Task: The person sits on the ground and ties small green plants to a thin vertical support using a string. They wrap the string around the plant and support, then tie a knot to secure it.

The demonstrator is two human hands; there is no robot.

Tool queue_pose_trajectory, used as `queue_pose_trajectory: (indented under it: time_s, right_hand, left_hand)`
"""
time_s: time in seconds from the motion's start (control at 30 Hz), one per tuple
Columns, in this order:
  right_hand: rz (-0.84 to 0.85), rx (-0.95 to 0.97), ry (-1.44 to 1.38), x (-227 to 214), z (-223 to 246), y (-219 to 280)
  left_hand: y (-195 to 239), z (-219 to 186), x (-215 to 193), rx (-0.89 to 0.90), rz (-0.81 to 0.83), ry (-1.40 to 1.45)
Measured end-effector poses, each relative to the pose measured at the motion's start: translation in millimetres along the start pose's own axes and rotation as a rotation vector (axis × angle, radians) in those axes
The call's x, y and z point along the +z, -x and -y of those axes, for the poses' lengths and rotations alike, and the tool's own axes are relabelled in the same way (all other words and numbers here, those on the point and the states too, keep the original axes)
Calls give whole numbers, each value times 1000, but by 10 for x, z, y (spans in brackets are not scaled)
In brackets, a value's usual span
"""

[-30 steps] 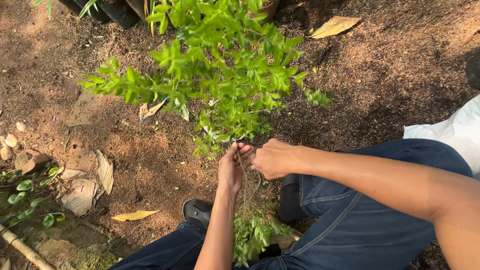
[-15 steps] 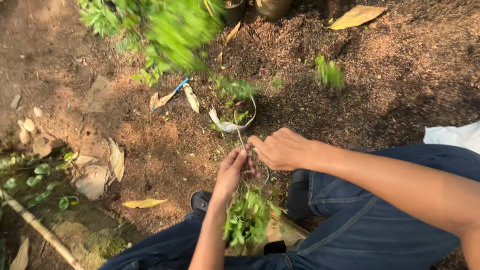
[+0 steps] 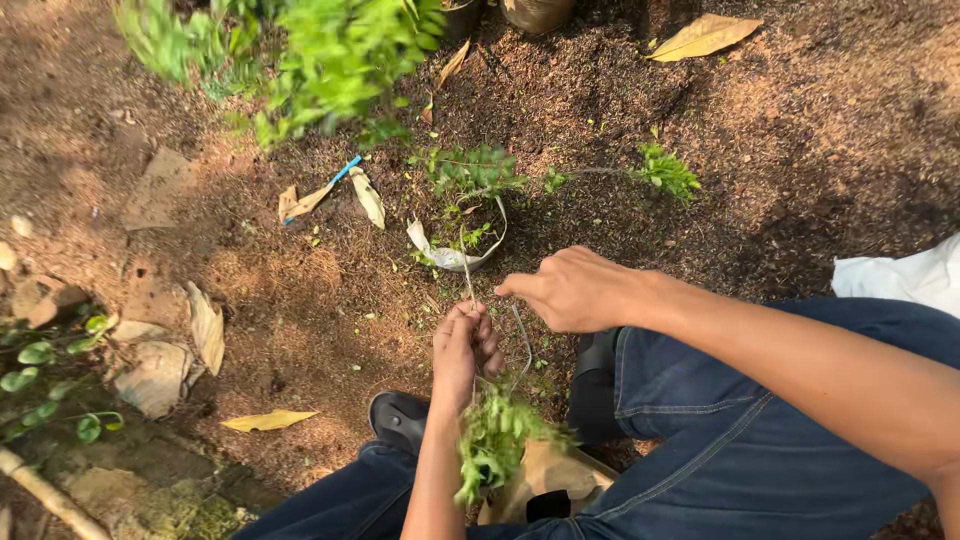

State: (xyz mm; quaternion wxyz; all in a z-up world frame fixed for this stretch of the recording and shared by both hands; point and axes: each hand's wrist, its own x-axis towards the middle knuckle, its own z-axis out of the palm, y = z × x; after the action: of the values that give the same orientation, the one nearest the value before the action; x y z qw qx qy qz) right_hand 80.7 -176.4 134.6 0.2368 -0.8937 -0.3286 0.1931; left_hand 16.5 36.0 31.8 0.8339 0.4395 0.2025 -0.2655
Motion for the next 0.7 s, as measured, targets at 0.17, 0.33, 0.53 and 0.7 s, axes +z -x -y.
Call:
queue_pose_trajectory:
  time_s: [0.17,0.33,0.53,0.7]
  right_hand:
    - [135,55,-12,-94,21,-23]
    - [220,127,6,-43,24,10]
    - [15,36,-105,173,-55,51]
    - [-23,56,-180,337,72,78]
  left_hand:
    - [10,-18,87,-40,24,142]
    - [39,-31,119,-67,17,190]
    - [-31,187,143,-7,-3,193]
    - [-92,287,81,-38,-64,100]
